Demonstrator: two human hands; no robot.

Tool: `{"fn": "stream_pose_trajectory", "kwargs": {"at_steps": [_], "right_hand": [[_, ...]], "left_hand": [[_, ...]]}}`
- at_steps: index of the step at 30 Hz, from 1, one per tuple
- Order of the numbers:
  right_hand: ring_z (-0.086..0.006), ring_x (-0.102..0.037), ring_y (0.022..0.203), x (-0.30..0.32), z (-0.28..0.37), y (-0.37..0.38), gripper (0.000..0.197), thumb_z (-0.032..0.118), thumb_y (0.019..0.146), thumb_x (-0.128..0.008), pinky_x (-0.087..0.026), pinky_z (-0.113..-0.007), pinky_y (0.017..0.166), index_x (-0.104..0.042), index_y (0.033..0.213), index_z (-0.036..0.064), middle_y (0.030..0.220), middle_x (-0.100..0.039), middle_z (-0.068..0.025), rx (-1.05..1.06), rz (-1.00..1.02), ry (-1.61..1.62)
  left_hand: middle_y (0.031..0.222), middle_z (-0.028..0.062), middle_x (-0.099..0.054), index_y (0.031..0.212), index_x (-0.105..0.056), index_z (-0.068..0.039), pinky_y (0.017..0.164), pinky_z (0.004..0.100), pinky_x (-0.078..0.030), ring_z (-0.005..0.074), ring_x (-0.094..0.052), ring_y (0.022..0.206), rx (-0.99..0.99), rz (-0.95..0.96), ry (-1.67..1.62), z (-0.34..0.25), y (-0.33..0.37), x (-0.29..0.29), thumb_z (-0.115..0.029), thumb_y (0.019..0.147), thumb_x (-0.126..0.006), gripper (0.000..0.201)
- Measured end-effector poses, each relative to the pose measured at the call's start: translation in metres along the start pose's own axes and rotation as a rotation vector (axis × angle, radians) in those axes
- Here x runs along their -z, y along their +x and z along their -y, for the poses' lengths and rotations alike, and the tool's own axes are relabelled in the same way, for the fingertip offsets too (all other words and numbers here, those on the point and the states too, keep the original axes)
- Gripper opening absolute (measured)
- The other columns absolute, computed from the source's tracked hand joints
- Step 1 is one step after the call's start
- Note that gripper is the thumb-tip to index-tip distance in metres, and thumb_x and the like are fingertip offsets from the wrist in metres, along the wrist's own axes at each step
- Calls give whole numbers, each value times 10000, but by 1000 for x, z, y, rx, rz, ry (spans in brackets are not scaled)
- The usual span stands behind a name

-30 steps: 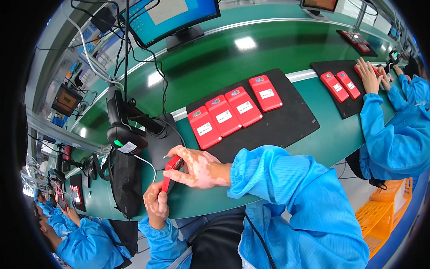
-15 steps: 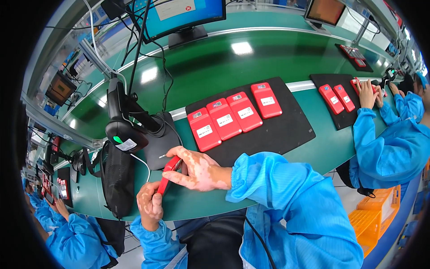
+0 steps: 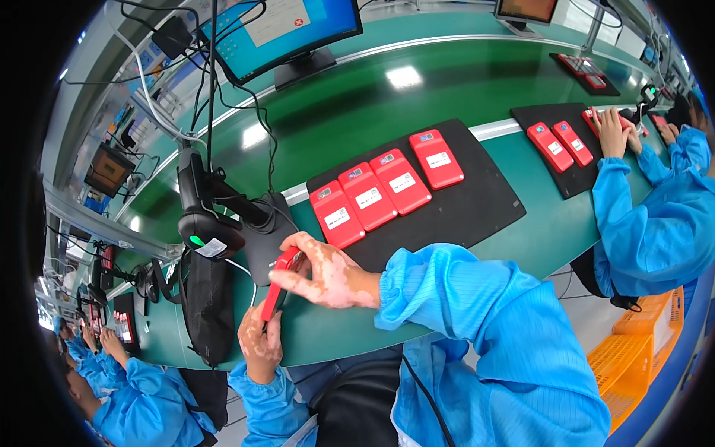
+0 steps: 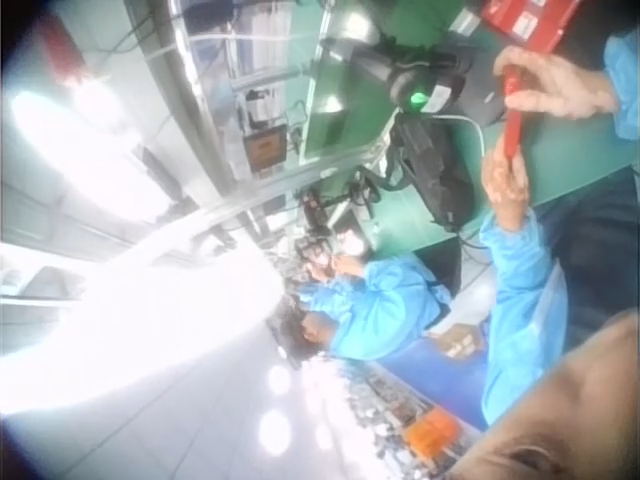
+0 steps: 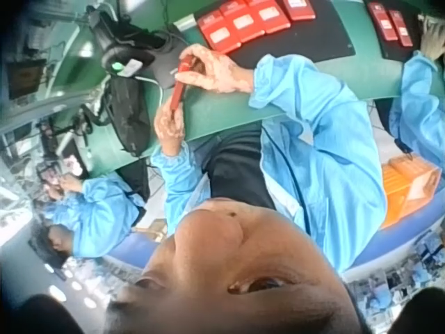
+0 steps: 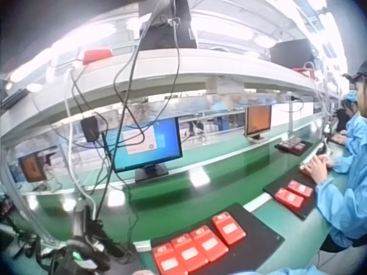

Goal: Scan and sort handheld electronic devices at an assembly line.

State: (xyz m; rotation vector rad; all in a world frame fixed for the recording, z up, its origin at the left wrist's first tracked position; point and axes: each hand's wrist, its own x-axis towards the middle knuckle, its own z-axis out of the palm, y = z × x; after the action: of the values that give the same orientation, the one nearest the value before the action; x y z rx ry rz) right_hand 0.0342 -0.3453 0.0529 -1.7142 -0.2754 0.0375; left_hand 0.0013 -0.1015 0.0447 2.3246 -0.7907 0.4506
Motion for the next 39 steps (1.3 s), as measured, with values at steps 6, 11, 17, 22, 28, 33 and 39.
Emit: {"fn": "stream_pose_trajectory", "kwargs": {"at_steps": [6, 11, 17, 22, 28, 33, 39], "right_hand": [[-241, -689, 845, 2, 4, -2, 833, 591, 924, -764, -574, -377, 814, -444, 1458, 37, 1142, -637, -167, 20, 32, -124], [-278, -725, 955, 0, 7, 4, 781, 601, 973, -703, -578, -382, 889, -478, 1378, -27, 1058, -705, -194, -75, 61, -34], [-387, -695, 1124, -6, -40, 16, 780, 586, 1016, -608, -574, -463, 962, -473, 1414, -71, 1232, -648, -314, -39, 16, -297], [-295, -727, 1057, -1, 13, 16, 848, 605, 970, -705, -576, -413, 955, -445, 1445, -48, 1168, -684, -231, -247, 101, -180], [-256, -718, 1050, 8, 8, 13, 864, 599, 946, -747, -566, -388, 960, -432, 1445, -32, 1197, -666, -192, -190, 153, -22], [-271, -659, 1201, 15, -6, 13, 911, 463, 872, -880, -587, -387, 989, -406, 1522, 37, 1349, -576, -189, -17, 214, -12], [-298, -621, 1298, 18, -4, 15, 956, 463, 813, -922, -546, -419, 1085, -422, 1507, 34, 1360, -599, -172, 74, 308, -38]], "left_hand": [[795, 189, -631, 1263, -651, 42, 622, 462, -483, 371, -609, 673, -81, 30, 30, 6, -5, -1, 48, 833, -772, 447], [768, 169, -620, 1196, -668, 0, 621, 482, -470, 385, -605, 679, 23, 59, 30, 5, -6, 1, -1, 847, -778, 366], [733, 158, -601, 910, -669, 4, 621, 469, -445, 382, -579, 660, 149, 74, -140, 3, 2, 3, -42, 864, -775, 124], [726, 155, -599, 977, -699, 10, 626, 463, -451, 376, -578, 654, 168, 85, -77, 2, -3, 2, -29, 841, -788, 167], [769, 137, -628, 1190, -688, -10, 641, 459, -465, 339, -594, 676, 73, 29, -1, 0, -3, 0, 8, 826, -784, 377], [879, 154, -658, 1257, -683, -12, 719, 434, -497, 320, -612, 756, 69, -41, -1, 5, -6, -1, 44, 810, -773, 459], [1055, 154, -703, 1299, -683, -29, 831, 418, -529, 309, -645, 922, 151, -60, -13, 12, -10, -2, 16, 828, -786, 484]]}}
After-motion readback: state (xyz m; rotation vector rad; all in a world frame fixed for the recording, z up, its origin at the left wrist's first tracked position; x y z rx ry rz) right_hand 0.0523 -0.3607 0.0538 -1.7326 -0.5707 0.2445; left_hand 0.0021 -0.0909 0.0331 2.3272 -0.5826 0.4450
